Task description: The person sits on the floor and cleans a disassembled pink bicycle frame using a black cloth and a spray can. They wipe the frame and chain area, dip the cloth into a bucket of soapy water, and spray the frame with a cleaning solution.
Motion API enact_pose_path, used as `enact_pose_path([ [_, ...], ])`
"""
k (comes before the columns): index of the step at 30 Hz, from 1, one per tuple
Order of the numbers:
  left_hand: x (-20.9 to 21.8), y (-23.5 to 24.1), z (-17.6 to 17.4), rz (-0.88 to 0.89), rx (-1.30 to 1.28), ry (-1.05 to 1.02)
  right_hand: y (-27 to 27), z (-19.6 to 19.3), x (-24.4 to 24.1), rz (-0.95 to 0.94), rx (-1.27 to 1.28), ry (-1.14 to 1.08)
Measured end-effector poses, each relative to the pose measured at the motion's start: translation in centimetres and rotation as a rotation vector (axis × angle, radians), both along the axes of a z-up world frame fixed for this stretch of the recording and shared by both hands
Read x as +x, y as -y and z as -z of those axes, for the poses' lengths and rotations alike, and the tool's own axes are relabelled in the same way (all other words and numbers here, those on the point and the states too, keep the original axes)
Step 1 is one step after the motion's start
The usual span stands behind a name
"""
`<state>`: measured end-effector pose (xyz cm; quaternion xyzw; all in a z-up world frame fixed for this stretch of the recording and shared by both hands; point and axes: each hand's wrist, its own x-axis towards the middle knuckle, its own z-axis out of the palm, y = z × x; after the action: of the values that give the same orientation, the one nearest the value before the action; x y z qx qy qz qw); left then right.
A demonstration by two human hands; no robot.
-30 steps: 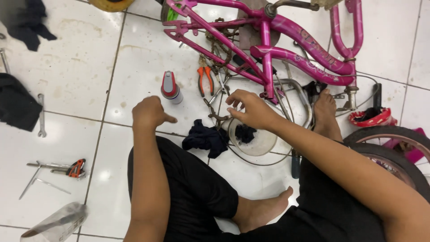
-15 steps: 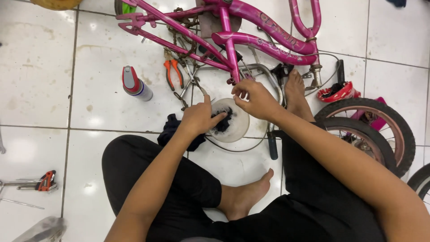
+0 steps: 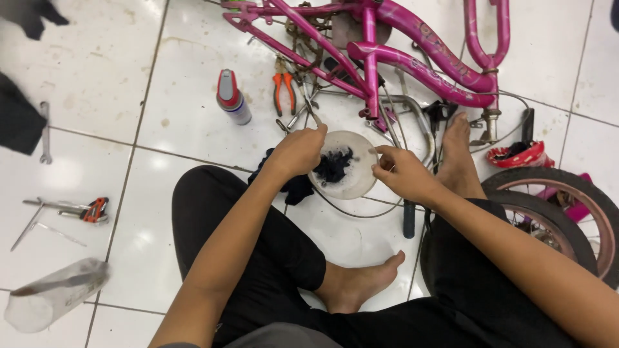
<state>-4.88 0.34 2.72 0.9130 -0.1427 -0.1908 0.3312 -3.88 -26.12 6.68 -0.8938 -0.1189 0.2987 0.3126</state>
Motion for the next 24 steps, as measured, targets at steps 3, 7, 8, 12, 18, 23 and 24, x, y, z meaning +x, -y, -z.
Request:
enact_pose_path([
  [3,-1.1,-2.1,-3.1,-0.074,-0.019,0.003,-2.6,-3.0,-0.2,-0.029,-0.022,0.042],
  [7,-3.5,-6.2,-7.5,-0.201,-0.051,-0.014,-7.3,-6.1,-0.4,-0.097,0.019,0.106],
  [8,-4.1,-7.3,-8.4,-0.214,-0.02,0.017,-8.7,-6.4,-0.5,-0.132,-0.005,0.143],
  [12,-6.8,-12.1,-10.0,-0.293,0.035,0.098,-14.1,-7.0,-0.7,-0.231,-0.02,0.257],
  [18,-12.2,-20.6,-14.4,-0.539,0.082,0.1,-24.1,-8.7,-2.8,-0.364,0.202,0.389],
  [23,-15.2,-26.3,-11.7,-0.803,0.102,0.024,-32.3,-6.8,-3.3,-0.491,0.293,0.395],
  [24,-15.7,-27.0,-10.7,-0.906,0.09,-0.017,-33.7,-6.1,-3.3,-0.536,0.281,0.377],
])
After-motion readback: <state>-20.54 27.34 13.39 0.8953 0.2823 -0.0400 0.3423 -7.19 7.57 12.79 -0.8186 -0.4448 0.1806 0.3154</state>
